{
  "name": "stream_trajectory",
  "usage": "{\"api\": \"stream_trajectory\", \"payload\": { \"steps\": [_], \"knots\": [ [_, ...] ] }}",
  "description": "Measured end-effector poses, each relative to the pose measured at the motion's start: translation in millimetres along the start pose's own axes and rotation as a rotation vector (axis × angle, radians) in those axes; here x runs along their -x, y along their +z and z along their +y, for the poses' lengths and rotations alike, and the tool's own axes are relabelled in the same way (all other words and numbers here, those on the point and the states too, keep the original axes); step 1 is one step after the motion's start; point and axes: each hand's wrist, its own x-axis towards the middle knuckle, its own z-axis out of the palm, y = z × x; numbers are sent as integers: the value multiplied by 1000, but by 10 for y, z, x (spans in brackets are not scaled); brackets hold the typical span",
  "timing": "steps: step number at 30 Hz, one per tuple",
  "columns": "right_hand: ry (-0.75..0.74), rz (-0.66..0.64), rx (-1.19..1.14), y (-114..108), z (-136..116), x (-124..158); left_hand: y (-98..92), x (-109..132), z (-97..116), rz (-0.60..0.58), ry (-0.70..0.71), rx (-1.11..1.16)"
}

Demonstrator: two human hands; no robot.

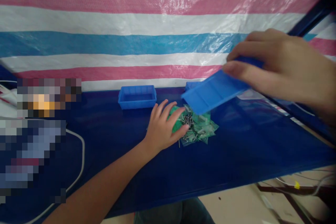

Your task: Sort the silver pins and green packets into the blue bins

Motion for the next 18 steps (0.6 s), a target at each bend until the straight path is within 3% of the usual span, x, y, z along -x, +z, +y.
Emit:
{"api": "stream_trajectory", "payload": {
  "steps": [3,6,11,15,18],
  "knots": [
    [280,27,-182,37,213,-8,-117,-64,-195,126,-129,-92],
    [340,108,-364,243,329,9,-161,-68,-477,128,-288,-281],
    [340,227,-371,1027,184,57,-107,-4,-835,77,-413,-453],
    [332,247,-377,1699,-30,105,-100,16,-886,57,-485,-490],
    [286,188,-319,1973,-120,143,-124,13,-885,54,-552,-503]
  ]
}}
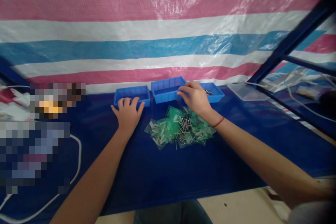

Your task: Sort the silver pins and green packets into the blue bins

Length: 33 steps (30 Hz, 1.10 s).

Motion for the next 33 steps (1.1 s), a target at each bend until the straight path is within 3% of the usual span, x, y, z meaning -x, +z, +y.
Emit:
{"api": "stream_trajectory", "payload": {
  "steps": [4,11,33],
  "knots": [
    [-83,-108,147,52,7,83,-6,-30,-32,-20,13,5],
    [-88,-109,329,-42,-19,235,18,-49,0,-63,112,60],
    [87,-95,221,17,43,385,86,-93,-83,0,142,170]
  ]
}}
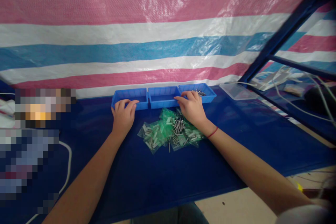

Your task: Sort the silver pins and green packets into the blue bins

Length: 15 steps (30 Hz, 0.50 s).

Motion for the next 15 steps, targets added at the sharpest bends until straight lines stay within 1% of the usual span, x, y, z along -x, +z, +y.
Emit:
{"api": "stream_trajectory", "payload": {
  "steps": [7,12,15],
  "knots": [
    [-3,23,-16,18,15,-8,17,-2,-19,7,4,38],
    [0,19,-22,44,11,-3,41,-1,-47,40,-6,69],
    [10,6,-38,14,15,-18,16,2,-10,50,-14,52]
  ]
}}
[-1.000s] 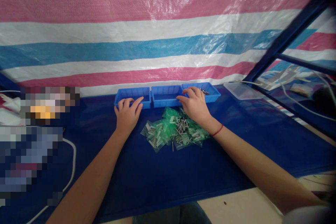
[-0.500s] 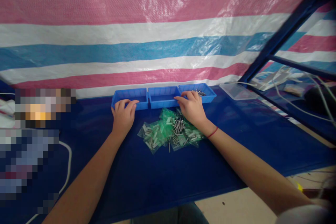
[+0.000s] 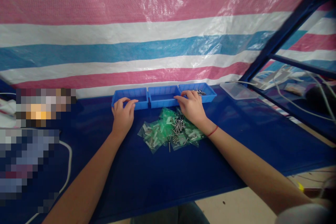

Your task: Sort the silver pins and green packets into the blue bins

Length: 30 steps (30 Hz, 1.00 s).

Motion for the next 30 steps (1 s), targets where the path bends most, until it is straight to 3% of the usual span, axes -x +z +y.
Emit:
{"api": "stream_trajectory", "payload": {
  "steps": [5,7,9,11,16,20,24,27,30],
  "knots": [
    [-63,-31,-187,-312,-8,-16,-180,42,293,155,-70,-113],
    [-150,-232,-341,-483,-31,15,-252,98,456,96,51,-33],
    [-235,-492,-422,-606,-67,66,-288,185,613,-44,219,101],
    [-286,-598,-391,-650,-105,117,-278,288,742,-191,340,185],
    [-299,-624,-350,-546,-170,153,-166,450,871,-412,418,231],
    [-282,-606,-445,-545,-180,95,-129,451,856,-419,427,253],
    [-244,-582,-589,-715,-63,45,-169,451,845,-436,386,212],
    [-204,-577,-521,-829,120,117,-228,450,813,-463,377,165],
    [-122,-688,-402,-827,286,303,-267,445,767,-536,382,162]
  ]
}}
